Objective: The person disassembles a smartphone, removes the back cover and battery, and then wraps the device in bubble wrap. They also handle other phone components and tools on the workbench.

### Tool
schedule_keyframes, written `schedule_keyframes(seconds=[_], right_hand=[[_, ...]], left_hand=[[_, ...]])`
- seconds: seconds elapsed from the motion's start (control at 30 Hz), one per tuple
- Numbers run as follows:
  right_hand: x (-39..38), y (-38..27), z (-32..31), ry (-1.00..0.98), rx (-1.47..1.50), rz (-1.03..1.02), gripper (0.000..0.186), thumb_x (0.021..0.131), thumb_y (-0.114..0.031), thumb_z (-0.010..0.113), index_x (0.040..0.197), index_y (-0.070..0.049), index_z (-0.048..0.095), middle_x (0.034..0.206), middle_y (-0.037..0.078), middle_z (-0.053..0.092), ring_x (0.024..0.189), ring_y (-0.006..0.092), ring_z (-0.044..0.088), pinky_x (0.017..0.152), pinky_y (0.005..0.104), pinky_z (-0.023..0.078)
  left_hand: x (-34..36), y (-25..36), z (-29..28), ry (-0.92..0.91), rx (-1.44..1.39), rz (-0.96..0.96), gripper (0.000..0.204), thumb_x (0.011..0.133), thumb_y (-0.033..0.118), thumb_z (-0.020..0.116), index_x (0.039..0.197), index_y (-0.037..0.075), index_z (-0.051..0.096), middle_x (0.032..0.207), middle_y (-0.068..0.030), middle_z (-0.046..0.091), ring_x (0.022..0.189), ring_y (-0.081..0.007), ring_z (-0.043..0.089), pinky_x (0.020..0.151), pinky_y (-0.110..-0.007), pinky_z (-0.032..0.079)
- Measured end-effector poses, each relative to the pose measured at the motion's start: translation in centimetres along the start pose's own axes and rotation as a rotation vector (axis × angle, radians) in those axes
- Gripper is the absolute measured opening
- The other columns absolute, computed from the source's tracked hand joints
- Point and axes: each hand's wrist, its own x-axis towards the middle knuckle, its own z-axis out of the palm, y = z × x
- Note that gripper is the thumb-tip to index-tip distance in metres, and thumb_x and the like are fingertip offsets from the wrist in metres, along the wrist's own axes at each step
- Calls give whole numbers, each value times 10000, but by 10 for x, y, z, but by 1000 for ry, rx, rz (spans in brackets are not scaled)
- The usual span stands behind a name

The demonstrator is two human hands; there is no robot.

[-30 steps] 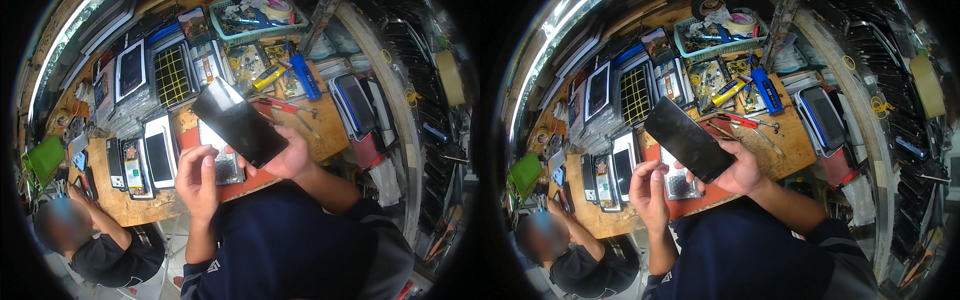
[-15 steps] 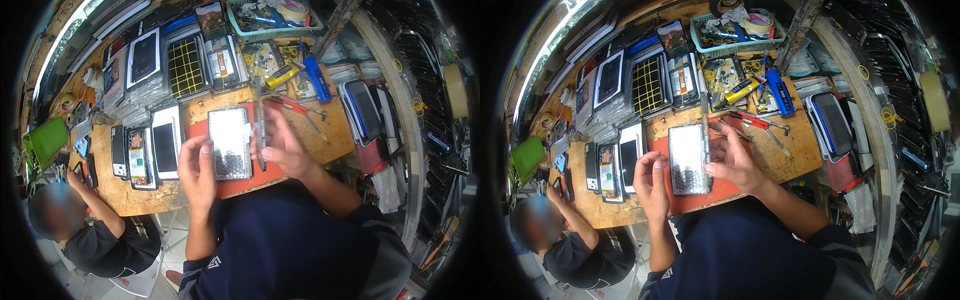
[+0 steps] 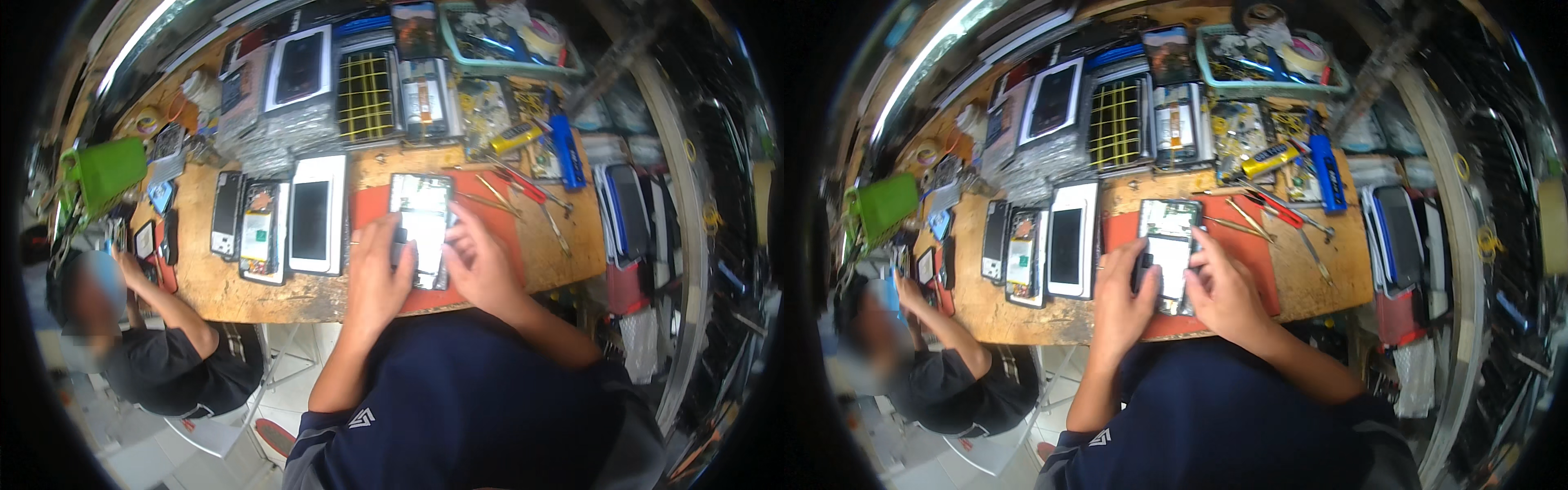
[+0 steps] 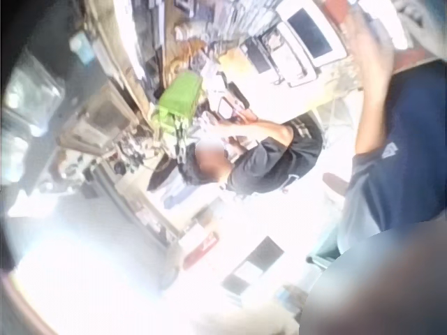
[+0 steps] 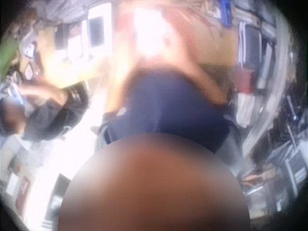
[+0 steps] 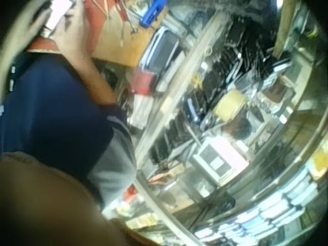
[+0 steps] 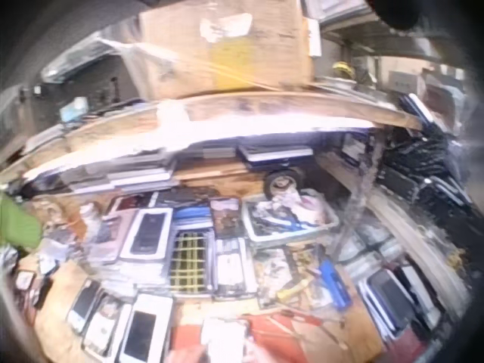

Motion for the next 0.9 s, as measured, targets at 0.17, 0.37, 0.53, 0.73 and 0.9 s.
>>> schedule_keyframes(seconds=[0.17, 0.37, 0.53, 0.73, 0.9], right_hand=[[6, 12, -18, 179, -172, -66, 285, 933, 20, 724, 1216, 16, 695, 922, 84, 727, 699, 116, 666, 610, 262, 537], [4, 37, -21, 192, -270, -148, 174, 945, 32, 697, 1118, 26, 712, 889, 63, 694, 693, 97, 633, 620, 235, 518], [1, 44, -20, 241, -171, -116, 140, 962, 28, 687, 1099, 29, 715, 894, 59, 691, 706, 88, 628, 625, 231, 515], [2, 41, -22, 193, -235, -145, 121, 955, 33, 689, 1073, 30, 715, 879, 66, 680, 704, 100, 631, 620, 242, 514], [1, 33, -23, 156, -311, -193, 122, 942, 33, 700, 1062, 21, 718, 864, 86, 671, 679, 136, 634, 606, 267, 517]], left_hand=[[-6, 25, 19, -56, 264, -86, 1079, 760, 475, 892, 1571, -27, 386, 1430, -362, 481, 1268, -491, 509, 1064, -569, 423], [-1, 25, 30, -94, 289, -114, 1055, 740, 344, 860, 1617, 38, 359, 1383, -348, 477, 1278, -503, 475, 1033, -549, 407], [-2, 32, 1, -26, 189, -123, 1001, 702, 293, 866, 1566, 60, 418, 1394, -333, 477, 1300, -491, 476, 1062, -574, 398], [-13, 3, -86, 175, 186, -138, 952, 674, 219, 847, 1535, 55, 476, 1402, -298, 513, 1313, -455, 494, 1137, -520, 423], [-10, -106, -179, 394, 281, -356, 911, 686, 259, 817, 1507, 7, 512, 1352, -272, 594, 1278, -414, 571, 1093, -480, 464]])
